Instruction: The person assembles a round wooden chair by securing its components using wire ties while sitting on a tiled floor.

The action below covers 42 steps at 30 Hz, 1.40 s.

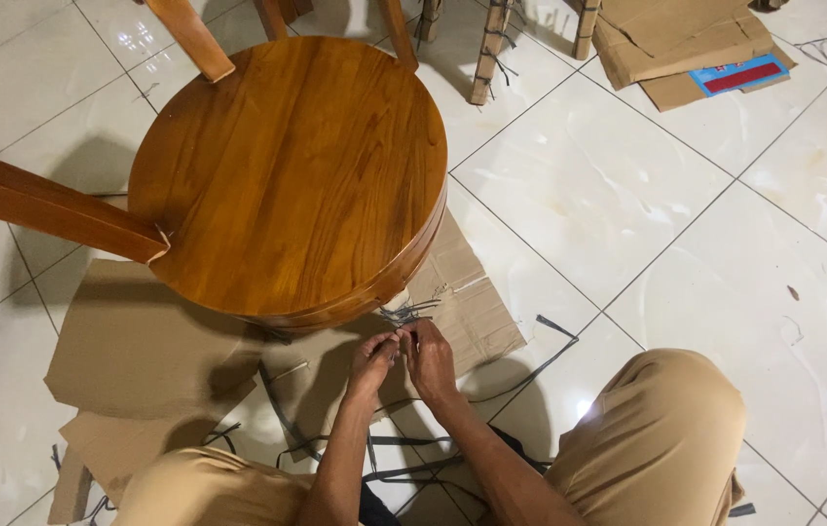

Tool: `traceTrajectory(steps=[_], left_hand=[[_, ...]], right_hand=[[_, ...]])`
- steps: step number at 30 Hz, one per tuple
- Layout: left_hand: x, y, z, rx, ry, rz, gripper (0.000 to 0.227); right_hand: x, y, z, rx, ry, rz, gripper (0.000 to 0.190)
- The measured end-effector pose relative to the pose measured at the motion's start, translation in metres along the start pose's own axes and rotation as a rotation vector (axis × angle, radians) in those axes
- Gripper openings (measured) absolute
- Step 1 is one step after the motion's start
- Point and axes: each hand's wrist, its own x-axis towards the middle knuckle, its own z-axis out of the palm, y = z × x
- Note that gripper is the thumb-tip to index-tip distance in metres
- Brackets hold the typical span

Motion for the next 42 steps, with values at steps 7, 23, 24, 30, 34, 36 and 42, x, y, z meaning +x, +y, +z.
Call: traceTrajectory(steps=[7, 23, 24, 30, 34, 36, 42], left_hand=[[0.0, 0.003, 0.008, -0.003, 0.143, -0.06, 0.026], [0.001, 0.015, 0.012, 0.059, 0.209, -0.081, 0.022], [0.002, 0.016, 0.012, 0.084, 0.203, -0.078, 0.021], [-0.027, 0.047, 0.023, 0.122, 0.216, -0.049, 0.019], [-0.027, 0.044, 0.021, 0.165, 0.242, -0.041, 0.019], [-0.036, 0.062, 0.025, 0.187, 0.243, -0.037, 0.018], [-0.042, 0.068, 0.028, 0.214, 0.245, 0.041, 0.017]], right_hand=[[-0.008, -0.008, -0.003, 0.027, 0.004, -0.066, 0.009], [-0.006, -0.006, -0.004, 0.073, 0.013, -0.061, 0.009], [-0.006, -0.007, -0.004, 0.072, 0.011, -0.068, 0.01], [-0.003, -0.008, -0.008, 0.065, -0.017, -0.091, 0.012], [-0.003, -0.02, -0.015, 0.026, -0.014, -0.114, 0.011], [-0.004, -0.014, -0.011, 0.02, -0.017, -0.11, 0.011], [-0.006, 0.008, 0.003, 0.047, -0.031, -0.087, 0.01]])
